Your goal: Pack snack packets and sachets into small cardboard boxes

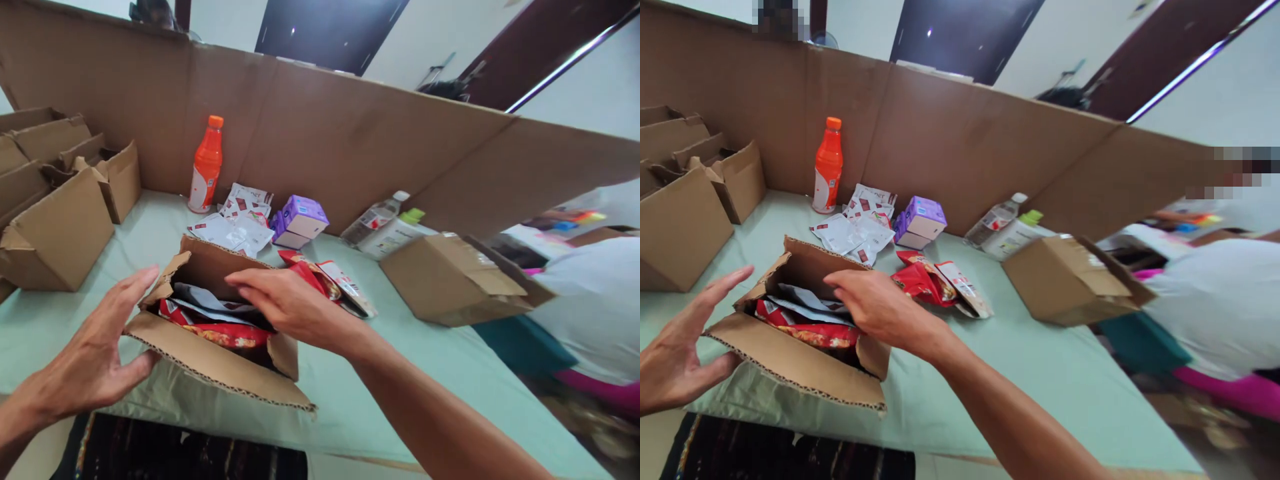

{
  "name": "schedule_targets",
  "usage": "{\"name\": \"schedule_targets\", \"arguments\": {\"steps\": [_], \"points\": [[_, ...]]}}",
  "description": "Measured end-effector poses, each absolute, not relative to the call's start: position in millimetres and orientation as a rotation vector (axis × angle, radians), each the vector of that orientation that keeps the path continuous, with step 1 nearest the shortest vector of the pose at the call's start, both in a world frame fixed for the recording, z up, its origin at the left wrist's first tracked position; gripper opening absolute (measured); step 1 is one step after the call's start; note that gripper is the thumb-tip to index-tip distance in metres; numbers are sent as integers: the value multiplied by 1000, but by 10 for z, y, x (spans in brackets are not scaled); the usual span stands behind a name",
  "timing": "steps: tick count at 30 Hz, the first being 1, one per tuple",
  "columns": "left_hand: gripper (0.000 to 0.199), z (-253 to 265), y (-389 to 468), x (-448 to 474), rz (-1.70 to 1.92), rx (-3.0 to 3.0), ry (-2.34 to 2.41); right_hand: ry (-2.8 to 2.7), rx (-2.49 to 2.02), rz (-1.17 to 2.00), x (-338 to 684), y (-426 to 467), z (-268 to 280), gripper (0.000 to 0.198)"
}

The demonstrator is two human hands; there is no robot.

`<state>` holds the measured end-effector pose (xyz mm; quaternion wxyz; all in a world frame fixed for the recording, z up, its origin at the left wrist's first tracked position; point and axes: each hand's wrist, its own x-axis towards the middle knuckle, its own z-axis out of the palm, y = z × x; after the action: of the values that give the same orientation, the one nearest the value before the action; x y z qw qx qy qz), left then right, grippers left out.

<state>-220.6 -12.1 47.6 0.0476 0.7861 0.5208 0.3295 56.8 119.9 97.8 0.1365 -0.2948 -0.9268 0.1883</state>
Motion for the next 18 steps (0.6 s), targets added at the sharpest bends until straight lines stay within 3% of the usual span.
{"name": "schedule_targets", "arguments": {"steps": [5,11,14,18], "points": [[67,409,22,-2295,925,2369,1493,-2504,-788,365,1031,1082,683,27],[57,420,252,-2218,1075,2258,1649,-2269,-608,171,1058,946,550,24],[53,432,294,-2122,1120,2305,1692,-2006,-761,54,1107,965,646,33],[50,356,299,-2051,1195,2350,1724,-2314,-758,294,1196,958,492,53]]}}
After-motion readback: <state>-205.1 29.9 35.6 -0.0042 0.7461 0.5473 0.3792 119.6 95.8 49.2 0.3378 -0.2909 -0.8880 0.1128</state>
